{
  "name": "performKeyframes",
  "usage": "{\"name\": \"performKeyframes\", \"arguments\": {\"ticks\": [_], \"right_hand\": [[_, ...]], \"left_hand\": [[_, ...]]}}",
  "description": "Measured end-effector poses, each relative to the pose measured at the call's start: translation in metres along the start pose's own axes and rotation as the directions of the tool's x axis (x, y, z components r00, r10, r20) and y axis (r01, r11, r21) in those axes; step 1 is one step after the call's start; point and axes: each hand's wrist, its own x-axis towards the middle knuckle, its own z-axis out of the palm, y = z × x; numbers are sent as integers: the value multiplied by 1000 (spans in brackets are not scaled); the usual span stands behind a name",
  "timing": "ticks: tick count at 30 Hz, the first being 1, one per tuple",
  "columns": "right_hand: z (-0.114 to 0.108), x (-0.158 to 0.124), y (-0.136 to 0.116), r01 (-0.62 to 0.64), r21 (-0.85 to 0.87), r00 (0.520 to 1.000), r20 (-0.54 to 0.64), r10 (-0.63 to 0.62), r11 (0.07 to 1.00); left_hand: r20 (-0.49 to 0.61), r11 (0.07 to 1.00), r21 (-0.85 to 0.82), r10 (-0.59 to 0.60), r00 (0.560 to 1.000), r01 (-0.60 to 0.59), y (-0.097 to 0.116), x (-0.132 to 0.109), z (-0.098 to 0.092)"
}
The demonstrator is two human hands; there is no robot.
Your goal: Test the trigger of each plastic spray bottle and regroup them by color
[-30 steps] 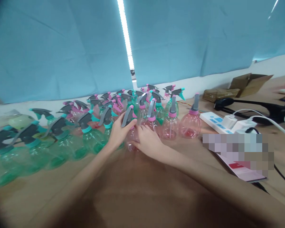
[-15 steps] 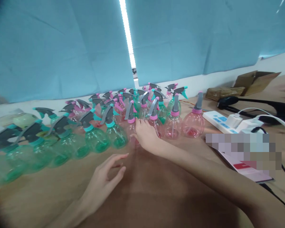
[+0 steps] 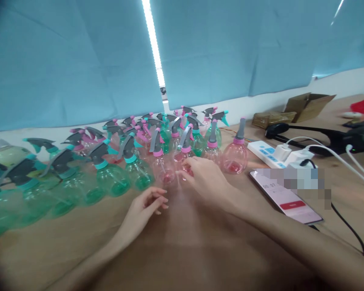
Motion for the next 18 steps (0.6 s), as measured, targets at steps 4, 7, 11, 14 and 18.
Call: {"name": "performKeyframes", "arguments": {"ticks": [4,7,11,14,18], "right_hand": [[-10,-4,22,-81,12,994,-75,82,997],[-8,-4,29,-127,10,982,-143,127,992],[3,1,29,-136,16,976,-172,136,991],[11,9,29,-131,23,978,-162,133,991],[22,20,30,-132,34,983,-123,136,991]], "left_hand": [[-224,980,192,-14,975,58,12,24,-5],[-352,928,345,-15,936,144,25,44,-12],[-365,830,514,-20,931,219,38,67,-16],[-348,760,606,-11,937,234,41,76,-15],[-315,716,662,-2,949,221,38,79,-16]]}}
